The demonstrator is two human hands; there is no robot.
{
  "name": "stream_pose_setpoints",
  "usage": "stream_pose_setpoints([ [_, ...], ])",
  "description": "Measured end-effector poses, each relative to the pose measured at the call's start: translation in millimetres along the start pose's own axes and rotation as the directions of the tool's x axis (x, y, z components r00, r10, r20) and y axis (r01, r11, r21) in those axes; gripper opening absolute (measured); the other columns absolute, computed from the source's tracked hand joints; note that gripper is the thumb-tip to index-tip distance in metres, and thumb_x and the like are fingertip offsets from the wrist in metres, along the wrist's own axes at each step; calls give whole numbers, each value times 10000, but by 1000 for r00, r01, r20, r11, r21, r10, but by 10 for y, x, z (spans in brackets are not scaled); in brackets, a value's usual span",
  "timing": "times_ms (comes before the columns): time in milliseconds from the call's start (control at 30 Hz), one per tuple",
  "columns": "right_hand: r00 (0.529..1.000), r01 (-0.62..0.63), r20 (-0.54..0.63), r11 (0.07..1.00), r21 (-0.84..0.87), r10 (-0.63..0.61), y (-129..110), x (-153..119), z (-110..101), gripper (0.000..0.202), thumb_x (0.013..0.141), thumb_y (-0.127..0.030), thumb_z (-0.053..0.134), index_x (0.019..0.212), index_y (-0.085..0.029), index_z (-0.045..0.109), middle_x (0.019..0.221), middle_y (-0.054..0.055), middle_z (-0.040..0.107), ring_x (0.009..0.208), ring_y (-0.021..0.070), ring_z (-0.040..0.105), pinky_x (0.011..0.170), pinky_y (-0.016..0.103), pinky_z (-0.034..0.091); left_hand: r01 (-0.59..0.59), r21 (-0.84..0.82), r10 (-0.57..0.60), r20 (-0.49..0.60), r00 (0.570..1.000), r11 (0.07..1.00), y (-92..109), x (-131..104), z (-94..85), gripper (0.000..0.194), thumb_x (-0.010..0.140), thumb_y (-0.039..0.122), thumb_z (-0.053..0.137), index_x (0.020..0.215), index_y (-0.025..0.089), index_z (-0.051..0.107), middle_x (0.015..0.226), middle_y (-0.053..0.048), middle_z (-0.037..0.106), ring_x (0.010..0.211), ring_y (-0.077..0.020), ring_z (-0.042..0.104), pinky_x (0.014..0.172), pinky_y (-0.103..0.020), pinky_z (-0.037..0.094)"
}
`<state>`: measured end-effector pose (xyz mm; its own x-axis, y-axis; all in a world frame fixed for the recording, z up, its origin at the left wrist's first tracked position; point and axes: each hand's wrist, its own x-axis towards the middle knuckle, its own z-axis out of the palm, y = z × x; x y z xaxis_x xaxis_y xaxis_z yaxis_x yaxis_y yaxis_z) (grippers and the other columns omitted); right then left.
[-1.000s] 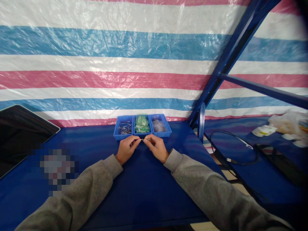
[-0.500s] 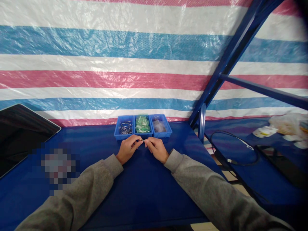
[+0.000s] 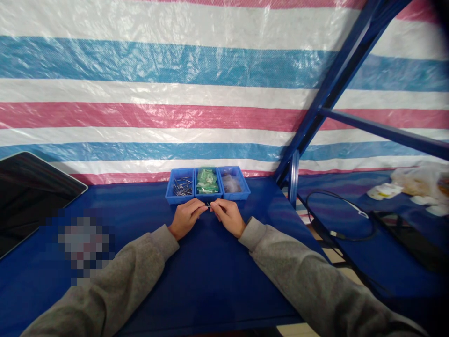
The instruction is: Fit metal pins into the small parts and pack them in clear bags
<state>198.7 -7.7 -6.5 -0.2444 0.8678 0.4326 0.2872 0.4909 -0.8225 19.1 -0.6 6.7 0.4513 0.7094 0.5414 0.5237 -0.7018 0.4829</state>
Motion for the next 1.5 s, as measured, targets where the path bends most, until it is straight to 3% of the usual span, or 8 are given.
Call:
stream_pose_setpoints([
  [133,1000,8,-11,1000,27,-7,3,-2,21,293,866,-437,477,823,-177,605,662,-1,563,533,104,477,510,215,393,29,31,-28,-25,999,999,-18,-10,-2,322,909,309,426,659,160,562,581,13,543,553,-89,506,582,-209,390],
  [300,999,30,-14,999,27,-29,8,-8,32,262,873,-396,481,804,-178,609,700,6,575,545,101,481,531,217,394,67,33,-67,13,998,997,-30,-15,-1,375,918,308,403,596,158,523,537,24,520,519,-81,495,571,-201,383],
  [567,999,13,-36,1000,5,-13,-4,-9,-2,366,904,-423,410,735,-167,612,545,-19,503,505,105,471,536,217,387,71,-33,-72,-8,997,997,3,1,3,211,893,332,464,927,167,591,755,-1,610,542,-71,523,589,-196,420],
  [800,1000,9,-11,1000,-7,-9,-4,-7,4,402,909,-432,385,679,-173,588,525,-21,480,507,106,462,532,218,384,15,25,-14,-9,1000,1000,0,-1,3,236,907,317,435,850,168,608,661,2,564,578,-93,517,615,-213,413],
  [1100,999,32,-16,999,-2,-32,-1,-11,25,263,869,-406,478,825,-184,612,693,8,570,552,112,484,538,226,401,13,40,-14,20,1000,999,-2,-9,-6,305,909,310,425,690,158,573,604,9,562,558,-89,513,578,-204,392],
  [1233,999,32,-32,999,-16,-33,-10,-8,22,291,876,-411,465,782,-181,618,677,14,569,557,117,488,543,230,400,34,33,-34,14,999,999,4,-10,-11,290,915,304,408,741,157,587,627,8,573,566,-88,524,595,-202,405],
  [1400,999,26,-35,999,-21,-27,-19,-5,9,392,904,-428,401,682,-175,601,574,0,536,554,119,504,543,223,390,73,-34,-74,-18,997,997,-2,-11,8,239,901,343,435,946,164,587,727,-4,605,545,-79,521,568,-192,420],
  [1500,1000,26,-6,999,-23,-26,0,-6,8,440,911,-442,371,625,-175,570,531,-10,505,541,115,501,537,217,385,38,-32,-38,-1,999,999,-3,-7,12,228,903,334,434,932,169,588,740,-9,600,550,-79,511,580,-198,421],
])
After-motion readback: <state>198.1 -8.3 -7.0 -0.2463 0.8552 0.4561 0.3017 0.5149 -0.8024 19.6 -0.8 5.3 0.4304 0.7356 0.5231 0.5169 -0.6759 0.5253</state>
